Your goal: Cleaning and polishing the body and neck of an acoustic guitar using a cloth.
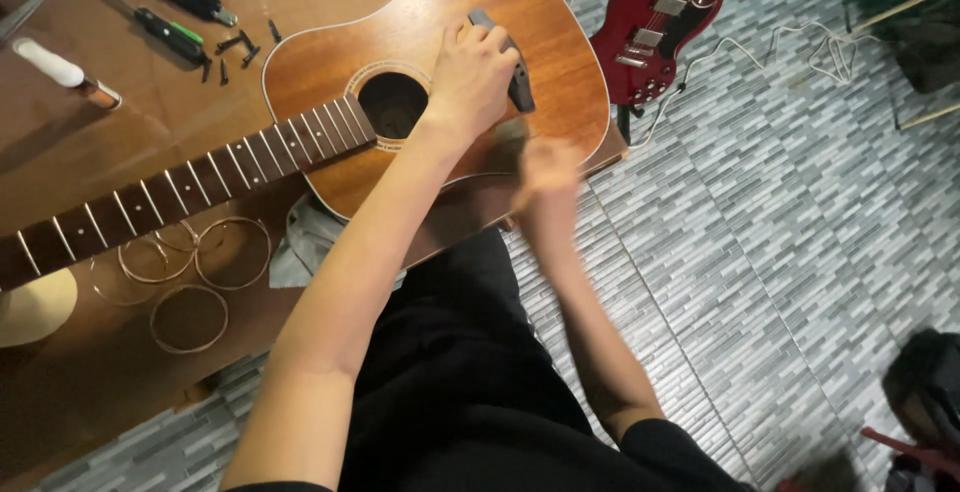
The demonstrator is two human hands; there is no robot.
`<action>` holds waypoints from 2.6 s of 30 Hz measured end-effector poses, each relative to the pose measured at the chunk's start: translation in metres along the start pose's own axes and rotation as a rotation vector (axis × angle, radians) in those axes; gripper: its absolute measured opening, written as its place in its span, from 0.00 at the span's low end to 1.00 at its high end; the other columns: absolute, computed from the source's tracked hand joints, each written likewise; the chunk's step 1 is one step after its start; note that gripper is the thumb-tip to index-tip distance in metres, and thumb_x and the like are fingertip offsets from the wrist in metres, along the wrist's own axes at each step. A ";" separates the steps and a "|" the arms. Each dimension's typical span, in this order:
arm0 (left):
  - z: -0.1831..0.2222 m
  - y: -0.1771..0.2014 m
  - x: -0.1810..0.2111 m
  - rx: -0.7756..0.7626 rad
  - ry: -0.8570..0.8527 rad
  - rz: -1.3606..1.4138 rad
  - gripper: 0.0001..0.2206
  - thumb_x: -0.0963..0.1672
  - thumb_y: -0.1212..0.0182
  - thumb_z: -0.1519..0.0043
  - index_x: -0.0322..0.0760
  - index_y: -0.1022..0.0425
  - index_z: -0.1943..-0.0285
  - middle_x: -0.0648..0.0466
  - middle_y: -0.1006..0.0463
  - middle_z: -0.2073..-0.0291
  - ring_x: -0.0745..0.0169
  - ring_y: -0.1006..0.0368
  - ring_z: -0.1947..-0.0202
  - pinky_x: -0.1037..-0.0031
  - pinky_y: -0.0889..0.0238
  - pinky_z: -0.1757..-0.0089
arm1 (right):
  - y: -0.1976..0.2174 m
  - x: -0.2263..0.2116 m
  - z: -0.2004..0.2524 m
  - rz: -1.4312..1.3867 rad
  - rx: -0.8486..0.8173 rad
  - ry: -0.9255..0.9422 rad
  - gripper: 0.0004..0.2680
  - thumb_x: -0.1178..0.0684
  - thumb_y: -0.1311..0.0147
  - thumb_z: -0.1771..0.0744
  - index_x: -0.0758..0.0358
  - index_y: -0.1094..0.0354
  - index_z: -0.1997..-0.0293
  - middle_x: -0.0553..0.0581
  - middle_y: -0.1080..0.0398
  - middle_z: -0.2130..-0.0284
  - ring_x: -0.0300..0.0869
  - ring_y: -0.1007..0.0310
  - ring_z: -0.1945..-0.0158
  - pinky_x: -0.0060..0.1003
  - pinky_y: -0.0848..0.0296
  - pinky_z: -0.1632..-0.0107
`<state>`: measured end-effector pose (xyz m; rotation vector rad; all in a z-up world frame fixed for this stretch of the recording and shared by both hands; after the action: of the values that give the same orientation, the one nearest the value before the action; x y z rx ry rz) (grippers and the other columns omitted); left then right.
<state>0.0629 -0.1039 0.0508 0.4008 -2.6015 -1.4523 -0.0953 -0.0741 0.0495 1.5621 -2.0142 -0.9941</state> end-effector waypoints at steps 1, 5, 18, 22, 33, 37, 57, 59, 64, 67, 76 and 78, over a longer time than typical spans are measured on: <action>0.000 0.000 -0.001 -0.006 0.006 0.012 0.11 0.40 0.39 0.51 0.47 0.16 0.63 0.55 0.22 0.63 0.48 0.26 0.60 0.54 0.42 0.49 | 0.009 -0.030 -0.006 -0.101 -0.025 -0.003 0.07 0.62 0.50 0.36 0.75 0.31 0.58 0.70 0.33 0.61 0.60 0.37 0.59 0.51 0.36 0.55; 0.006 -0.002 0.000 -0.010 -0.007 0.039 0.11 0.39 0.38 0.54 0.45 0.18 0.64 0.54 0.23 0.62 0.47 0.28 0.60 0.54 0.42 0.49 | -0.008 -0.002 0.006 -0.126 -0.022 -0.019 0.15 0.70 0.55 0.43 0.77 0.30 0.54 0.73 0.31 0.58 0.61 0.35 0.57 0.53 0.32 0.52; 0.010 0.002 -0.001 0.075 -0.035 0.005 0.09 0.39 0.40 0.53 0.47 0.19 0.68 0.56 0.25 0.64 0.47 0.30 0.62 0.60 0.40 0.52 | -0.016 0.007 -0.014 -0.052 -0.138 0.057 0.14 0.62 0.48 0.32 0.69 0.31 0.39 0.66 0.37 0.59 0.51 0.40 0.61 0.42 0.32 0.61; 0.015 0.025 0.001 0.096 -0.047 0.055 0.11 0.40 0.39 0.52 0.46 0.21 0.61 0.56 0.22 0.59 0.47 0.29 0.57 0.58 0.40 0.53 | -0.006 -0.050 -0.007 -0.319 -0.103 0.103 0.06 0.56 0.43 0.33 0.69 0.33 0.63 0.66 0.34 0.62 0.56 0.37 0.60 0.49 0.36 0.59; 0.219 0.171 -0.033 0.390 0.470 0.178 0.14 0.36 0.35 0.47 0.35 0.20 0.51 0.47 0.22 0.51 0.46 0.25 0.45 0.58 0.37 0.45 | -0.004 0.065 0.002 0.045 -0.005 -0.050 0.07 0.62 0.42 0.34 0.62 0.21 0.55 0.58 0.27 0.60 0.52 0.27 0.53 0.41 0.30 0.47; 0.278 0.168 -0.025 0.435 0.634 0.124 0.13 0.36 0.40 0.43 0.37 0.20 0.51 0.48 0.22 0.46 0.48 0.26 0.44 0.62 0.37 0.46 | -0.008 -0.041 -0.001 0.042 -0.098 -0.044 0.13 0.68 0.48 0.38 0.66 0.23 0.51 0.64 0.31 0.58 0.57 0.31 0.55 0.45 0.33 0.50; 0.342 0.178 -0.067 0.707 0.846 0.538 0.15 0.36 0.44 0.41 0.36 0.21 0.46 0.45 0.21 0.49 0.46 0.25 0.45 0.63 0.36 0.44 | -0.043 -0.181 -0.027 -0.518 -0.243 0.229 0.10 0.66 0.43 0.36 0.58 0.22 0.55 0.57 0.26 0.58 0.54 0.26 0.55 0.39 0.29 0.51; 0.397 0.161 -0.105 1.025 1.209 1.063 0.08 0.40 0.42 0.35 0.37 0.25 0.48 0.47 0.21 0.55 0.57 0.25 0.50 0.67 0.34 0.48 | -0.038 -0.181 -0.058 -0.717 -0.171 0.232 0.10 0.70 0.48 0.35 0.61 0.23 0.57 0.60 0.28 0.61 0.58 0.25 0.58 0.45 0.26 0.54; 0.458 0.106 -0.187 1.282 1.461 1.670 0.15 0.48 0.34 0.35 0.44 0.32 0.45 0.57 0.20 0.51 0.63 0.22 0.49 0.71 0.30 0.49 | -0.095 -0.203 -0.092 -0.627 -0.166 0.341 0.08 0.65 0.40 0.36 0.56 0.21 0.60 0.53 0.25 0.62 0.51 0.22 0.60 0.40 0.24 0.57; 0.459 0.065 -0.224 1.337 1.299 1.906 0.13 0.46 0.27 0.39 0.42 0.26 0.50 0.55 0.18 0.54 0.56 0.19 0.53 0.63 0.24 0.50 | -0.089 -0.238 -0.091 -0.536 -0.217 0.437 0.08 0.64 0.42 0.36 0.56 0.21 0.60 0.52 0.25 0.61 0.51 0.23 0.59 0.41 0.23 0.56; 0.392 0.147 -0.208 1.445 0.981 2.285 0.37 0.64 0.37 0.55 0.34 0.23 0.52 0.38 0.22 0.45 0.41 0.26 0.41 0.49 0.32 0.42 | -0.061 -0.263 -0.067 -0.436 -0.207 0.659 0.08 0.69 0.49 0.34 0.65 0.23 0.61 0.58 0.27 0.60 0.53 0.30 0.61 0.41 0.28 0.55; 0.389 0.149 -0.204 1.546 1.029 2.337 0.41 0.67 0.38 0.59 0.32 0.23 0.53 0.34 0.22 0.44 0.36 0.27 0.39 0.43 0.35 0.38 | -0.083 -0.260 -0.084 -0.383 -0.169 0.605 0.07 0.64 0.45 0.34 0.61 0.20 0.62 0.56 0.25 0.63 0.54 0.25 0.60 0.42 0.24 0.56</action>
<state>0.1375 0.3478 -0.0252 -1.0689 -0.9165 1.1702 0.0939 0.1384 0.0715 1.9023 -1.2234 -0.6745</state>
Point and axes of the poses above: each hand's wrist, its own z-axis away from the middle knuckle, its own y-axis out of the back of the hand, x = y × z, the point moved 10 cm from there along -z, towards the middle knuckle
